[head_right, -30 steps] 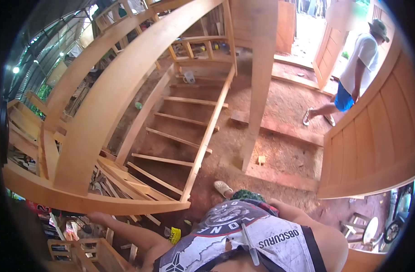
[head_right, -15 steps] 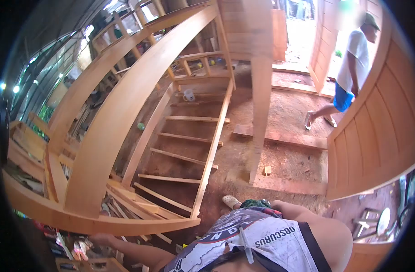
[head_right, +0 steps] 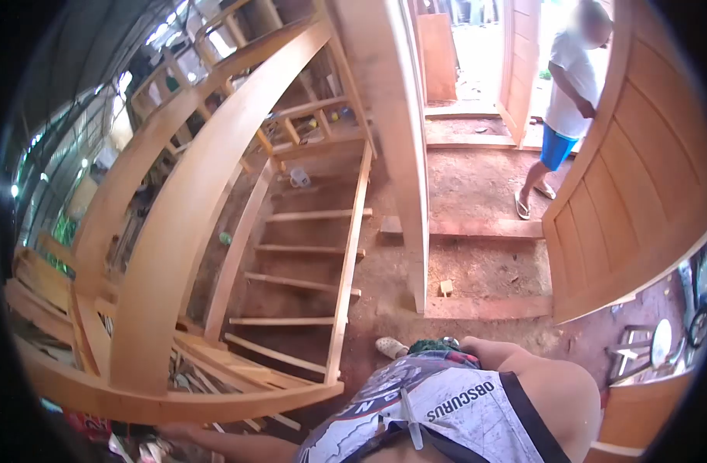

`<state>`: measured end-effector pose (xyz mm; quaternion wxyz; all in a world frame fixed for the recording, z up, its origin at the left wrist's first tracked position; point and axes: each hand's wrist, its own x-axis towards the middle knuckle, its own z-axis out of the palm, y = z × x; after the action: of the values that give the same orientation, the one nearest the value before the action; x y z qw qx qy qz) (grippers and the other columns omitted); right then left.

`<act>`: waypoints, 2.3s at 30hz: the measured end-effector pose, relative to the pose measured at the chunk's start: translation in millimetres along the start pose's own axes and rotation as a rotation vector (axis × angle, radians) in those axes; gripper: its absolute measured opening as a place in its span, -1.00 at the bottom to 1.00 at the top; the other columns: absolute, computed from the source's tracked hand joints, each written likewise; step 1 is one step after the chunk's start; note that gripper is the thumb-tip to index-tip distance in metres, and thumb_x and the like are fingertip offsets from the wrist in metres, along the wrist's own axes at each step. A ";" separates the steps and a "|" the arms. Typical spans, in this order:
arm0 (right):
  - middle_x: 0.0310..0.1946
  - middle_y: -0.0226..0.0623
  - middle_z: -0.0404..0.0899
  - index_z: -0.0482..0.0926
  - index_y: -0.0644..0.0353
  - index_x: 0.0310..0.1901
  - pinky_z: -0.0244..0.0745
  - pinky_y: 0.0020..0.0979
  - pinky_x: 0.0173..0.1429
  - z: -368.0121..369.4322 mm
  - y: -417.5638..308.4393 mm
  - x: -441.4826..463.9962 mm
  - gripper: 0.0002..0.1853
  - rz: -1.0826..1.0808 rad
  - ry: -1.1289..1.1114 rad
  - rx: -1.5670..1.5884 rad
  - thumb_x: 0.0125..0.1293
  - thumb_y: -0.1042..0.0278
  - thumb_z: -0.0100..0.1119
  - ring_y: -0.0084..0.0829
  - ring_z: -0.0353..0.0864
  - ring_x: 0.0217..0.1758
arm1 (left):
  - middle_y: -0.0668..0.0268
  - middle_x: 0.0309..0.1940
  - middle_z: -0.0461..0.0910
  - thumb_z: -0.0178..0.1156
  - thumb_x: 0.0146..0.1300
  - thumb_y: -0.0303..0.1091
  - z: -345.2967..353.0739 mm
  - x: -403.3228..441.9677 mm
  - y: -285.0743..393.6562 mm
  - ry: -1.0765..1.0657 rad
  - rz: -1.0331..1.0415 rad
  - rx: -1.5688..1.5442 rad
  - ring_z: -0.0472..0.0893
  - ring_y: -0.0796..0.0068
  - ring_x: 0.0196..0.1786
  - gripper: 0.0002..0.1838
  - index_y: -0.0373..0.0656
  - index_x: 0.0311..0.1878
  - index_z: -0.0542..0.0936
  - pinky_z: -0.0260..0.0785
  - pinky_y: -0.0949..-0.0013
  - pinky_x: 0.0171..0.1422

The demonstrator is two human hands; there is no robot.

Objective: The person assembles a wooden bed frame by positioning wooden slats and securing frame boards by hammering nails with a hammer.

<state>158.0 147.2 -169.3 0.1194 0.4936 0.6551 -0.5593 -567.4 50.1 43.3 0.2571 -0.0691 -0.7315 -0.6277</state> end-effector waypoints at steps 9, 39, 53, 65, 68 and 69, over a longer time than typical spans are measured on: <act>0.02 -0.11 0.58 0.56 0.08 0.08 0.33 -0.26 0.22 11.9 50.1 46.5 -0.59 0.215 0.015 -0.057 0.24 0.14 0.29 -0.26 0.51 0.17 | -0.20 0.01 0.57 -0.04 0.38 -0.05 -12.9 13.0 -12.6 0.024 -0.126 -0.273 0.62 -0.01 -0.02 -0.44 -0.50 -0.02 0.55 0.51 0.02 0.03; -0.10 -0.01 0.67 0.69 0.10 -0.08 0.51 -0.14 0.03 3.7 88.3 150.2 -0.58 0.329 0.074 -0.203 0.15 -0.02 0.23 -0.06 0.66 -0.03 | 0.04 0.10 0.50 -0.04 0.38 -0.08 -24.5 -4.1 25.0 0.108 -0.265 -0.448 0.54 0.15 0.10 -0.46 -0.41 0.15 0.48 0.41 0.10 0.23; -0.22 -0.02 0.70 0.68 0.13 -0.08 0.58 -0.18 -0.05 -18.7 -19.7 74.0 -0.61 0.162 0.581 -0.035 0.12 0.08 0.33 -0.09 0.72 -0.13 | 0.04 -0.26 0.57 -0.02 0.43 -0.12 -26.8 -36.4 46.6 0.442 0.501 0.470 0.57 0.14 -0.29 -0.59 -0.35 -0.20 0.55 0.49 0.19 -0.18; -0.19 -0.05 0.60 0.48 0.23 0.01 0.50 -0.14 -0.04 -71.4 -254.1 60.9 -0.58 -0.666 0.599 0.103 0.16 0.25 0.31 -0.08 0.63 -0.15 | 0.36 -0.45 0.55 -0.15 0.41 0.32 83.0 -352.5 116.6 -1.739 -1.263 -0.583 0.31 0.64 -0.64 -0.32 -0.18 -0.20 0.61 0.07 0.51 -0.66; -0.15 -0.04 0.62 0.45 0.16 0.13 0.52 -0.13 0.01 -63.8 -250.6 60.9 -0.45 -0.689 0.489 0.078 0.05 0.34 0.35 -0.03 0.65 -0.07 | 0.13 -0.15 0.65 -0.07 0.44 0.17 71.1 -375.7 135.3 -1.564 -1.238 -0.571 0.64 0.19 -0.04 -0.41 -0.24 0.03 0.57 0.49 0.20 0.09; -0.14 -0.01 0.61 0.45 0.16 0.13 0.52 -0.12 0.02 -65.4 -249.4 59.7 -0.45 -0.689 0.486 0.057 0.06 0.30 0.35 0.00 0.63 -0.05 | 0.16 -0.17 0.65 -0.02 0.43 0.12 71.4 -381.2 125.6 -1.583 -1.256 -0.532 0.64 0.23 -0.09 -0.48 -0.21 0.01 0.56 0.50 0.24 0.02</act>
<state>-39.7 261.7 -35.5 -0.2463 0.3662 0.7752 -0.4520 -207.6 228.2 -28.0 -0.6917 -0.1221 -0.4334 -0.5646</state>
